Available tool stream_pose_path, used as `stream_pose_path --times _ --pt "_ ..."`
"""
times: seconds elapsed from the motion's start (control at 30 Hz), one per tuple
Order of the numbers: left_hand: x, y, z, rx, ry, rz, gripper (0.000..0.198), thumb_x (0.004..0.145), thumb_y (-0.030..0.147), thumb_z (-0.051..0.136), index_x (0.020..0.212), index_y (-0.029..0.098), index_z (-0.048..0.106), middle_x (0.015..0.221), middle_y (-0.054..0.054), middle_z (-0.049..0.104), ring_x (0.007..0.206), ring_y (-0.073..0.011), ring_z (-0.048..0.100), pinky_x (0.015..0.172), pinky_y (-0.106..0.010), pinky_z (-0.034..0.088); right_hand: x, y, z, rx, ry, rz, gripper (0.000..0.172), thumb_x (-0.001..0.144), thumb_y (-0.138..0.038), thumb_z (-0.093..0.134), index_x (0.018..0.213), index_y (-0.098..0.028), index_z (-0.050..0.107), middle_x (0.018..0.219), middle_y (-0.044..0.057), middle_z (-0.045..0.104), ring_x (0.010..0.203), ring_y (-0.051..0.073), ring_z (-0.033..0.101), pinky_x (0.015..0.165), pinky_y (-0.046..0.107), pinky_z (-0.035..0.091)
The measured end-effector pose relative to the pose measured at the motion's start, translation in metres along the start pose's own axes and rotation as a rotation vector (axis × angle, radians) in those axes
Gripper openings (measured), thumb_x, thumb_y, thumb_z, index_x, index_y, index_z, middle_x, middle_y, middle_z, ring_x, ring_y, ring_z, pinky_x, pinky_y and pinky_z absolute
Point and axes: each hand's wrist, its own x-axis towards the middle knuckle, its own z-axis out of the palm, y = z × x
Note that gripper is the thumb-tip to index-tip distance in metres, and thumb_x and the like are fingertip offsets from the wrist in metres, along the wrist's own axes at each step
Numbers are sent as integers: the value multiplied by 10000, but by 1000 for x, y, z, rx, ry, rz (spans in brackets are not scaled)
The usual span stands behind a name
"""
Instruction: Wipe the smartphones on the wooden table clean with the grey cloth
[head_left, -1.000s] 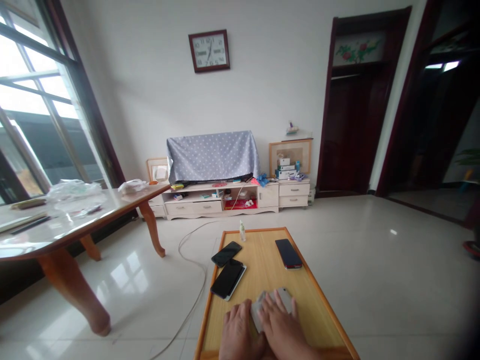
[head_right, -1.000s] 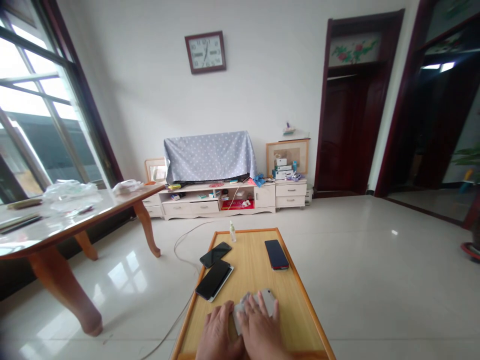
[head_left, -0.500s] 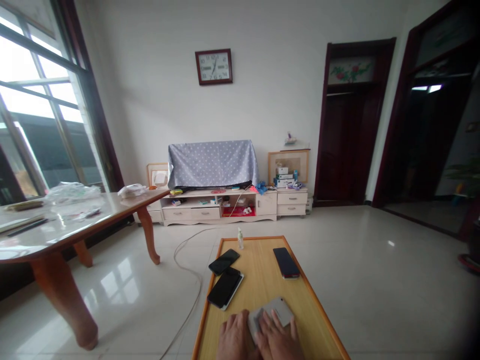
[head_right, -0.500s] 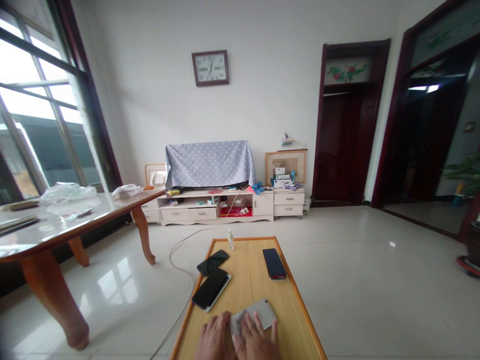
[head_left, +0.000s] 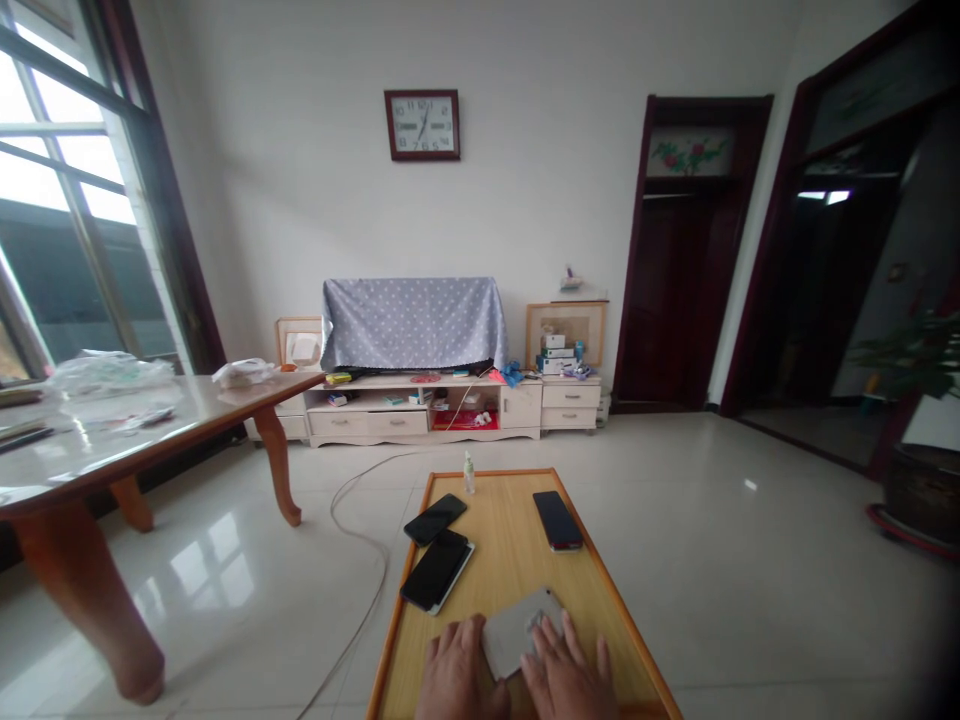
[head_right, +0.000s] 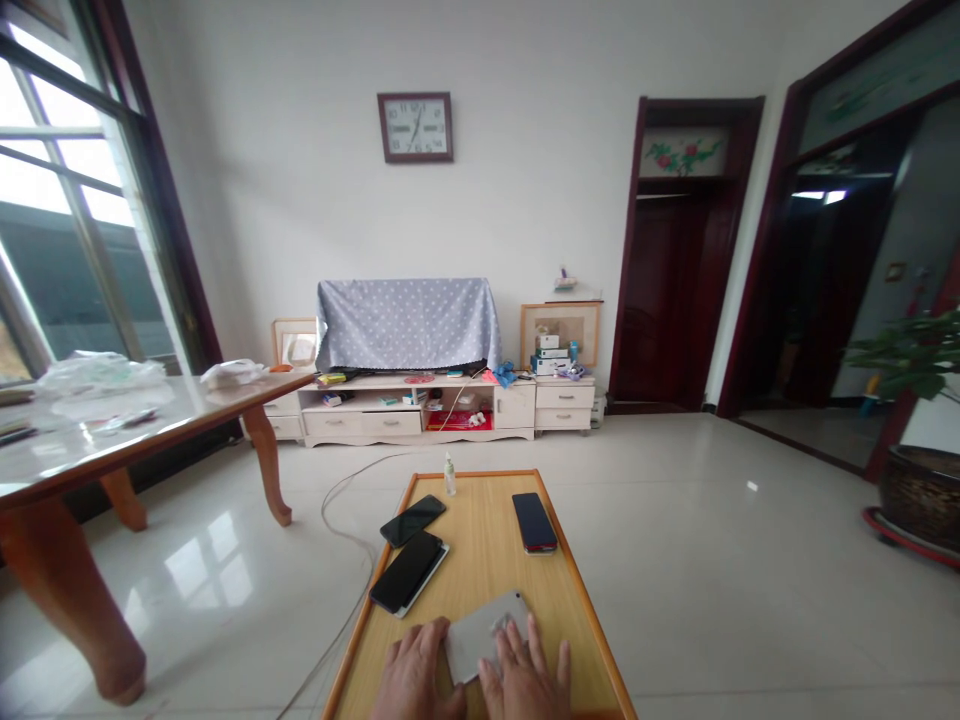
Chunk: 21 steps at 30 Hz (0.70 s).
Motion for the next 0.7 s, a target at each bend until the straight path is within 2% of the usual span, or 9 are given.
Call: stream_pose_path --times 0.07,0.13,0.33,0.4,0.57,0.63,0.7 --pt "0 -1 -1 2 -23 -3 616 714 380 583 1312 243 529 1302 -94 612 1240 -272 493 1033 -354 309 -6 -10 9 49 -30 -89 561 1000 -604 214 1423 -409 526 1522 -39 427 1484 344 236 1171 699 80" --pt "-1 0 -2 4 -22 -5 607 722 378 579 1311 238 529 1301 -96 613 1235 -270 496 1031 -352 312 -7 -12 10 60 -31 -118 557 1007 -587 202 1426 -407 523 1522 -44 428 1487 334 234 1177 689 65" --pt "-4 6 -5 26 21 -9 599 701 345 583 1287 225 549 1276 -96 612 1220 -262 501 1034 -346 303 7 11 -16 -53 80 119 680 993 -637 157 1477 -289 484 1558 22 389 1508 369 125 1149 727 26" --pt "-3 6 -5 22 15 -9 612 707 362 585 1301 224 542 1295 -97 606 1231 -265 494 1042 -346 297 5 6 -14 -38 62 72 659 995 -632 170 1480 -309 477 1560 20 387 1507 364 138 1156 716 36" --pt "-2 2 -3 18 -9 7 599 731 341 553 1320 241 527 1321 -86 608 1236 -261 490 1031 -346 302 -11 -23 4 90 -68 -183 557 1015 -572 186 1462 -408 475 1553 -29 386 1495 330 210 1174 677 102" --pt "-2 3 -3 15 7 4 590 730 348 556 1309 239 533 1310 -88 612 1230 -262 493 1032 -346 302 -8 -21 1 88 -47 -164 575 1018 -569 169 1462 -386 484 1554 -24 387 1500 327 200 1176 673 80" --pt "-3 3 -2 7 40 0 603 716 363 574 1302 227 539 1297 -95 612 1227 -264 493 1043 -346 294 1 -9 -7 43 18 -51 622 1014 -589 149 1472 -334 484 1559 -11 383 1506 338 171 1170 686 48"
